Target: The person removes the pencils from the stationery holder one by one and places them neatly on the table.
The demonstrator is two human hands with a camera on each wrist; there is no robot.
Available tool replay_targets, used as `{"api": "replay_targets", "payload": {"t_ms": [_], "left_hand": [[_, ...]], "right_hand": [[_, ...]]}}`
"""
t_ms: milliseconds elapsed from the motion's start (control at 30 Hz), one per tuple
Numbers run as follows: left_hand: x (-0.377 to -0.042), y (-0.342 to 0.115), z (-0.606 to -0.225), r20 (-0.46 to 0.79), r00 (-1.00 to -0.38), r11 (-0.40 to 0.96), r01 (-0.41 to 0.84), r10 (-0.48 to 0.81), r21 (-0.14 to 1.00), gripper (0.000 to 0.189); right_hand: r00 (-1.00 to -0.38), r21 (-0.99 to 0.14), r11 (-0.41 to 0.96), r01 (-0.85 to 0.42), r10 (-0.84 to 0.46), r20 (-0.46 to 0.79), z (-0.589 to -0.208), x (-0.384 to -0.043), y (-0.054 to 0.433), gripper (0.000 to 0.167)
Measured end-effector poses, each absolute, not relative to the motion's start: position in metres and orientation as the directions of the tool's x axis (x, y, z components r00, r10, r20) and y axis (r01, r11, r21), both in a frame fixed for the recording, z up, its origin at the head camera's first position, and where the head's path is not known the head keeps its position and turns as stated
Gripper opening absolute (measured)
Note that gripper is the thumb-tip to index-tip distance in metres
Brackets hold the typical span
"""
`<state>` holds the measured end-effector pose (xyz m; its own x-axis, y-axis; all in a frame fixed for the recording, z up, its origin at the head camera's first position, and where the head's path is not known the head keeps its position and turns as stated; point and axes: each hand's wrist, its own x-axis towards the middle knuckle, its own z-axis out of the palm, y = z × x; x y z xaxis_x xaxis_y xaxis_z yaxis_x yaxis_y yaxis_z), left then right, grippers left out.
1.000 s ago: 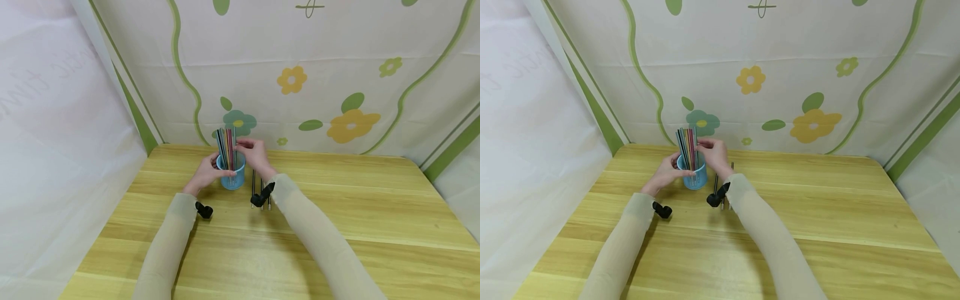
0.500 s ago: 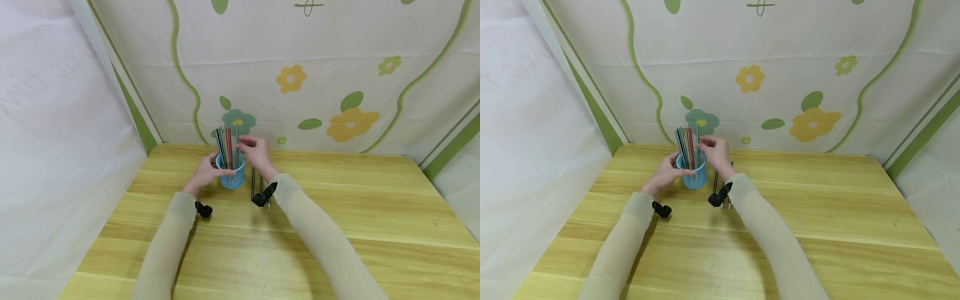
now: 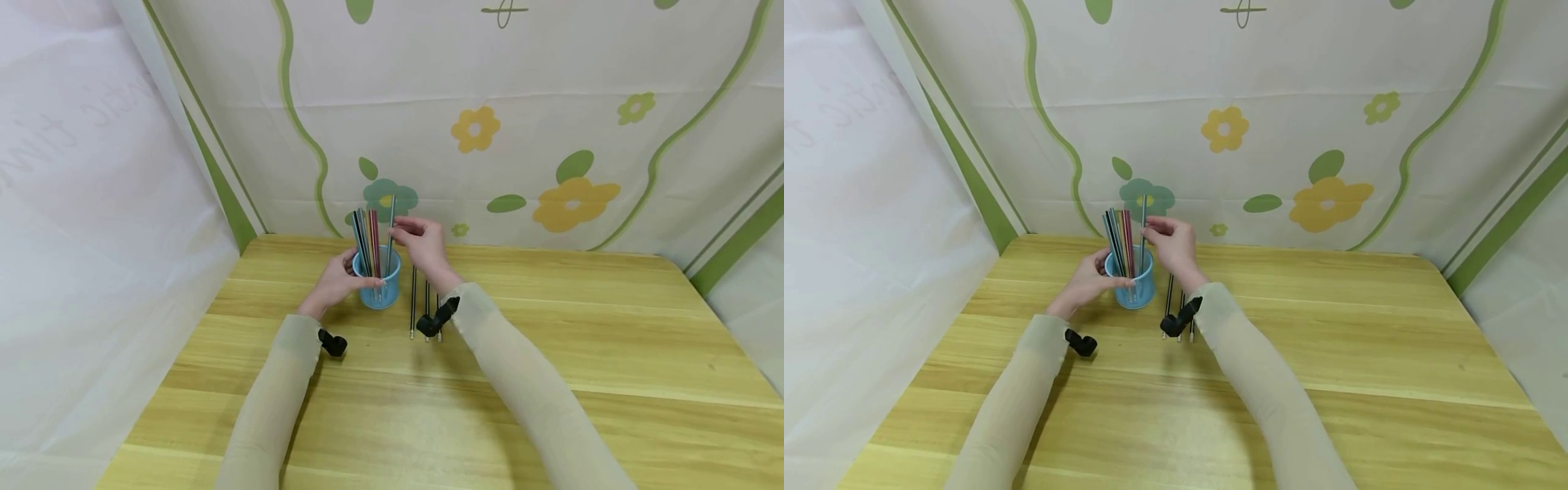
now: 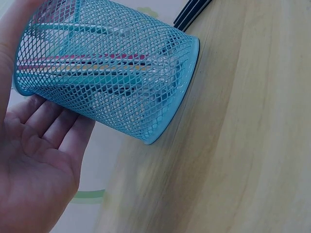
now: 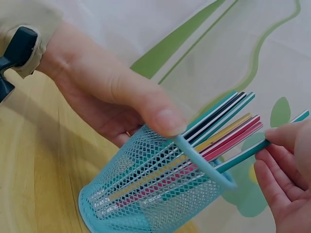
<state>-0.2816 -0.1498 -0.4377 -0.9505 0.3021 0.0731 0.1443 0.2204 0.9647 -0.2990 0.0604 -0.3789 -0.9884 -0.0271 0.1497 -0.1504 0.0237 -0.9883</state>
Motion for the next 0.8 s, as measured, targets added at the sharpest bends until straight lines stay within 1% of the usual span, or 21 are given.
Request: {"api": "replay_targets", "payload": {"t_ms": [200, 400, 533, 800], "left_hand": [[-0.280, -0.149, -0.437, 0.077, -0.950, 0.225, 0.150, 0.303, 0.963, 0.091], [-0.280, -0.150, -0.437, 0.082, -0.951, 0.231, 0.155, 0.299, 0.960, 0.093], [-0.280, -0.150, -0.437, 0.076, -0.952, 0.233, 0.149, 0.295, 0.961, 0.094], [-0.281, -0.150, -0.436, 0.055, -0.951, 0.232, 0.130, 0.305, 0.964, 0.089]], "right_hand": [[-0.989, -0.989, -0.022, -0.144, -0.014, 0.144, -0.372, -0.298, 0.064, 0.029], [-0.985, -0.981, -0.095, -0.171, -0.002, 0.172, -0.362, -0.301, 0.069, 0.030], [-0.981, -0.975, -0.114, -0.192, 0.008, 0.192, -0.355, -0.302, 0.071, 0.033], [-0.972, -0.958, -0.166, -0.235, 0.041, 0.231, -0.346, -0.299, 0.081, 0.030]]}}
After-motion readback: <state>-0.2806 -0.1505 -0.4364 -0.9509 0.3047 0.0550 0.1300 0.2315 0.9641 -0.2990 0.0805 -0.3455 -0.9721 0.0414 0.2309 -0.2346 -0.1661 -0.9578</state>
